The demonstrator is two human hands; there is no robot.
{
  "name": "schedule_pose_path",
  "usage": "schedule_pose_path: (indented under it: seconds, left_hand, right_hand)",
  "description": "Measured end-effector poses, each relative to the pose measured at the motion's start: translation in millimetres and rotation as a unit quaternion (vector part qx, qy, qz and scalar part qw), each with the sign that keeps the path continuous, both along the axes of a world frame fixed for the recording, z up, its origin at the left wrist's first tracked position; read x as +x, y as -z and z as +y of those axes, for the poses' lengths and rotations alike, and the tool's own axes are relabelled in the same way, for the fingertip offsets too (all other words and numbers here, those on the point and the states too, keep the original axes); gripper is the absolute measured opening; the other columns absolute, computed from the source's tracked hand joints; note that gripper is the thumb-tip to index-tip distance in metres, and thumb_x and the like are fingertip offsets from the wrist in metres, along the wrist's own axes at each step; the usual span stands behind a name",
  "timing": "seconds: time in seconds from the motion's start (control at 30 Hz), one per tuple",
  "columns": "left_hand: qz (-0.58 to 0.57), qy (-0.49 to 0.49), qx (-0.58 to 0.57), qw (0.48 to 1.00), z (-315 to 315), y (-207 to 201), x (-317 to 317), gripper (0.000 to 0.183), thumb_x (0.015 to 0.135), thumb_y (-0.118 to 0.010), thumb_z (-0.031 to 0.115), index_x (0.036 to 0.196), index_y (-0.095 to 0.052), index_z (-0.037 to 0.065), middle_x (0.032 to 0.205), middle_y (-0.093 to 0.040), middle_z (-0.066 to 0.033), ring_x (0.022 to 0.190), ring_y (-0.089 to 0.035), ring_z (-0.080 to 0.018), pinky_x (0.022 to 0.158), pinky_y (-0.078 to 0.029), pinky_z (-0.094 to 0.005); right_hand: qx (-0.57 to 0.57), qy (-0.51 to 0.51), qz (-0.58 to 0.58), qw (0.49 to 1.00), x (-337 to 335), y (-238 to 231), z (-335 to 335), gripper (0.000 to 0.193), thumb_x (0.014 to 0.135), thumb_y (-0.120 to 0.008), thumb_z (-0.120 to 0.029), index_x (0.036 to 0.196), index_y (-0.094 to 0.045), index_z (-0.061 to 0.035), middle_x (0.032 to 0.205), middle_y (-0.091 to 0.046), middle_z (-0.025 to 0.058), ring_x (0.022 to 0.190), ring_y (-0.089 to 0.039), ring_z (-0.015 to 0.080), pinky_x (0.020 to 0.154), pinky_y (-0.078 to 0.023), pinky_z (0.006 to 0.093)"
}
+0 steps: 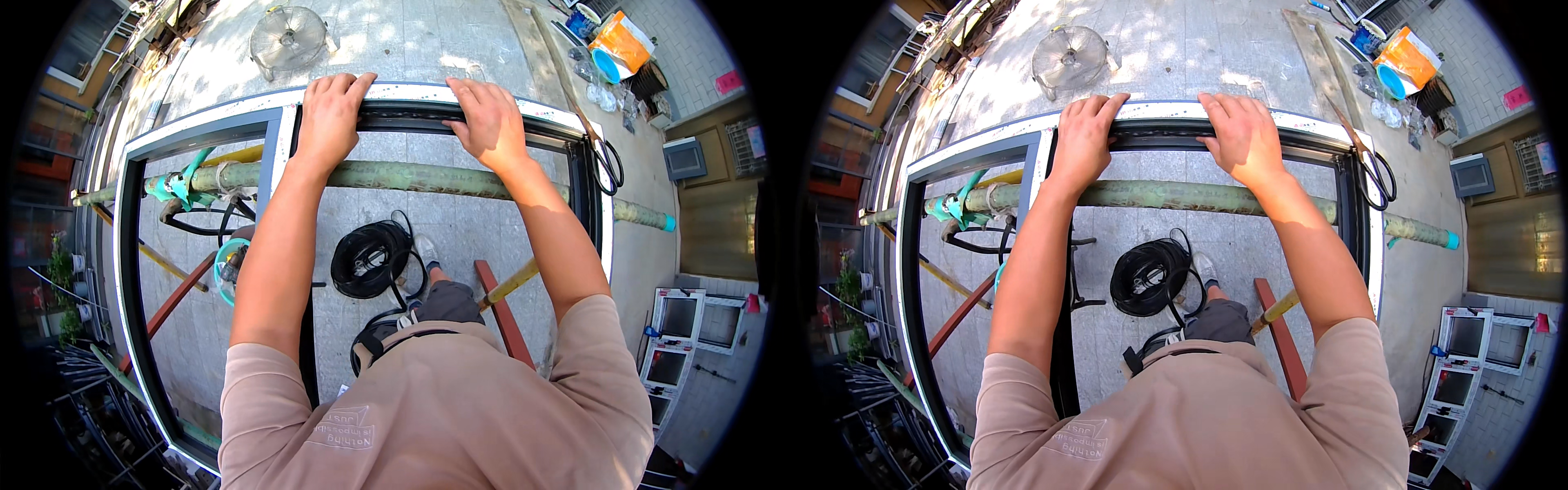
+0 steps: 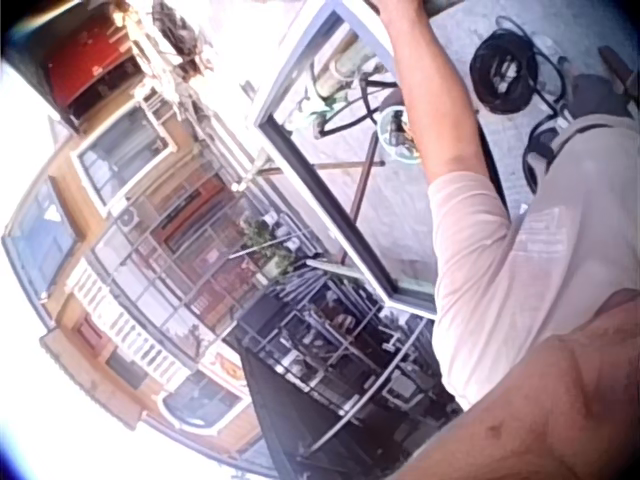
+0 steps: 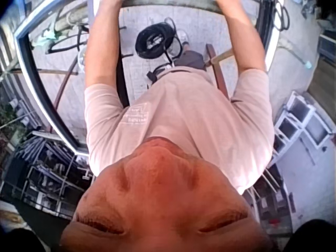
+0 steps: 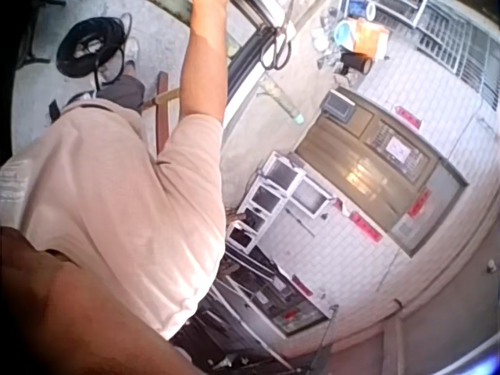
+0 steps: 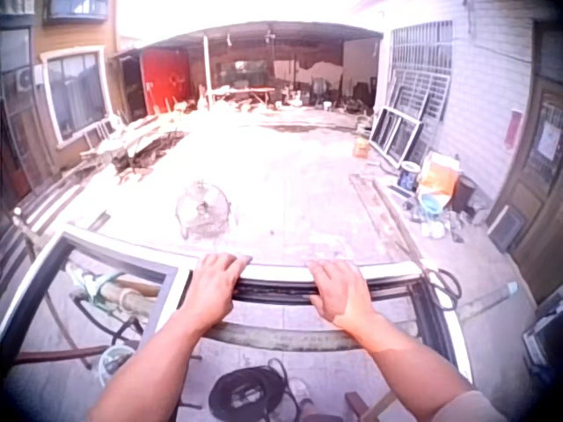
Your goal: The person presses a black rubber gasket into the frame of a window using their fingers and trims it with scissors. They then pick up a smaller finished window frame from a shelf.
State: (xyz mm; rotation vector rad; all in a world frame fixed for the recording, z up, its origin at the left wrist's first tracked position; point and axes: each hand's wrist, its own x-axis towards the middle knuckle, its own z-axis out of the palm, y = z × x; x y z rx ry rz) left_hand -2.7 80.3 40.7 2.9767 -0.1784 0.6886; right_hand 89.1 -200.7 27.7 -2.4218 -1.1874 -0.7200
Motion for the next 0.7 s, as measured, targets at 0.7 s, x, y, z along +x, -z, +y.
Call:
schedule_pose_path:
  seconds: [0.7]
  left_hand:
    - [-0.030, -0.047, -0.009, 0.998, -23, -1, 1, 0.065, 0.084, -0.085, 0.052, 0.133, -0.071, 0.011, 0.120, -0.069, -0.0125, 0.119, -0.061, -0.0343, 0.112, -0.040, -0.0495]
  right_hand:
    - [0.092, 0.041, -0.054, 0.993, -1, 11, 30, 0.058, 0.079, -0.086, -0.054, 0.108, -0.072, -0.0053, 0.096, -0.069, 0.0104, 0.093, -0.066, 0.0316, 0.089, -0.049, 0.0438]
